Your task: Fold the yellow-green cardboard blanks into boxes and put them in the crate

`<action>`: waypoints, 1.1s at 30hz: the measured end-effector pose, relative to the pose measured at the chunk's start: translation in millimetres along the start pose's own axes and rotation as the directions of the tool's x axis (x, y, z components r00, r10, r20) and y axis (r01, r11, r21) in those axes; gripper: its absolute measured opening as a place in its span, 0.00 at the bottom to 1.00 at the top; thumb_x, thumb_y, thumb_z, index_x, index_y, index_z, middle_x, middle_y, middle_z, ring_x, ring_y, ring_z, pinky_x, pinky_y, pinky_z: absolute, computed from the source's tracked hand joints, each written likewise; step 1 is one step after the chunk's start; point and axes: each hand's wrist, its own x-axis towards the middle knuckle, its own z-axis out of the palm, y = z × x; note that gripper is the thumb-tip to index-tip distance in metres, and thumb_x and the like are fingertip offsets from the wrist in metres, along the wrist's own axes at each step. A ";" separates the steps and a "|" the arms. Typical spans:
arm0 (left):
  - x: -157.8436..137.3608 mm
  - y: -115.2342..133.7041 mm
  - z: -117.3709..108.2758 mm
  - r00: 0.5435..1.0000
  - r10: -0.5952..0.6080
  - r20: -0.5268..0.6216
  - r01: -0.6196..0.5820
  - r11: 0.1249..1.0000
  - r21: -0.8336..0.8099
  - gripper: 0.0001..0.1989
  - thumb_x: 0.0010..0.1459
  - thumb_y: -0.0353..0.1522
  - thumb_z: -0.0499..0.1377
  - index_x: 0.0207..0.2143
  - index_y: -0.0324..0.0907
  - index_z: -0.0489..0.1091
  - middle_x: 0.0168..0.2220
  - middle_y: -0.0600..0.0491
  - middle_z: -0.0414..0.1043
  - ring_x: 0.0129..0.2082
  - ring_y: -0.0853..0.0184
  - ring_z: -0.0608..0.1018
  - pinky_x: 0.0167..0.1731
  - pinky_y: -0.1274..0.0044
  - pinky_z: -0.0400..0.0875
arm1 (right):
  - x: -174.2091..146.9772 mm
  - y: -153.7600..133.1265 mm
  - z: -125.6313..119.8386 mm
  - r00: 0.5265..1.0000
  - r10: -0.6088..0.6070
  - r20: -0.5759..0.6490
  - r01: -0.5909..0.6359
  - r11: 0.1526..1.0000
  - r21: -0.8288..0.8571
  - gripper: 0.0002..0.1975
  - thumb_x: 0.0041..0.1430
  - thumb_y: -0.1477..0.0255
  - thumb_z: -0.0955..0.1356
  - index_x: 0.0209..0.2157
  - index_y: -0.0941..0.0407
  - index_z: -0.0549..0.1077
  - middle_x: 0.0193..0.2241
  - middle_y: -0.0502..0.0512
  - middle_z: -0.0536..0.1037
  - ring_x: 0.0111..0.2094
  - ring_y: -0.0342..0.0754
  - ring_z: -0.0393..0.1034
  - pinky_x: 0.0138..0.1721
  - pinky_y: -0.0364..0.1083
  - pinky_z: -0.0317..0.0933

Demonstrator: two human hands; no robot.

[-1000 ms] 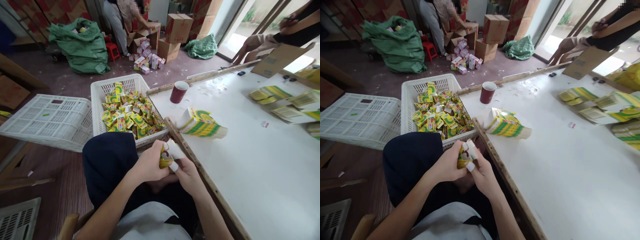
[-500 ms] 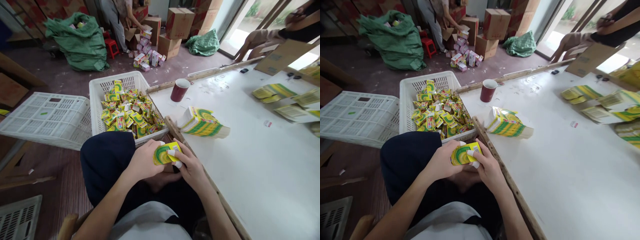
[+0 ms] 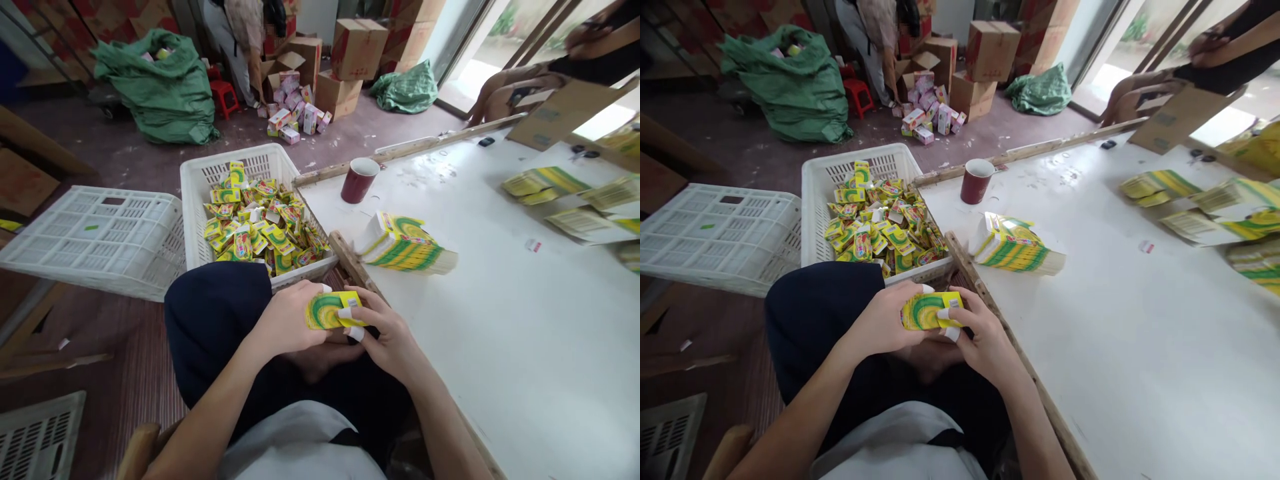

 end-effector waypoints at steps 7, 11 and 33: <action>-2.1 -1.8 12.7 0.991 -0.044 -0.128 0.021 0.985 -0.173 0.26 0.41 0.33 0.70 0.45 0.43 0.68 0.45 0.48 0.72 0.47 0.56 0.75 0.49 0.65 0.71 | 0.1 -2.2 -7.8 0.999 -0.018 -0.027 0.017 0.999 -0.043 0.12 0.60 0.74 0.68 0.46 0.49 0.73 0.55 0.61 0.68 0.54 0.54 0.69 0.51 0.54 0.69; -1.3 -10.8 23.4 0.867 -0.431 -0.250 0.186 0.745 -0.641 0.35 0.35 0.38 0.73 0.45 0.42 0.64 0.45 0.49 0.68 0.41 0.60 0.77 0.40 0.67 0.75 | -2.3 3.5 2.1 0.981 0.024 -0.191 -0.048 0.991 -0.122 0.12 0.60 0.73 0.68 0.47 0.49 0.72 0.54 0.61 0.67 0.54 0.56 0.69 0.51 0.55 0.68; 5.3 -3.1 36.3 0.792 -0.586 -0.169 0.083 0.378 -0.922 0.26 0.38 0.29 0.69 0.42 0.42 0.66 0.38 0.55 0.70 0.35 0.70 0.75 0.36 0.77 0.73 | -6.1 5.7 23.8 0.955 0.247 -0.165 -0.213 0.957 0.197 0.24 0.62 0.68 0.68 0.58 0.50 0.59 0.59 0.63 0.65 0.59 0.57 0.64 0.57 0.59 0.63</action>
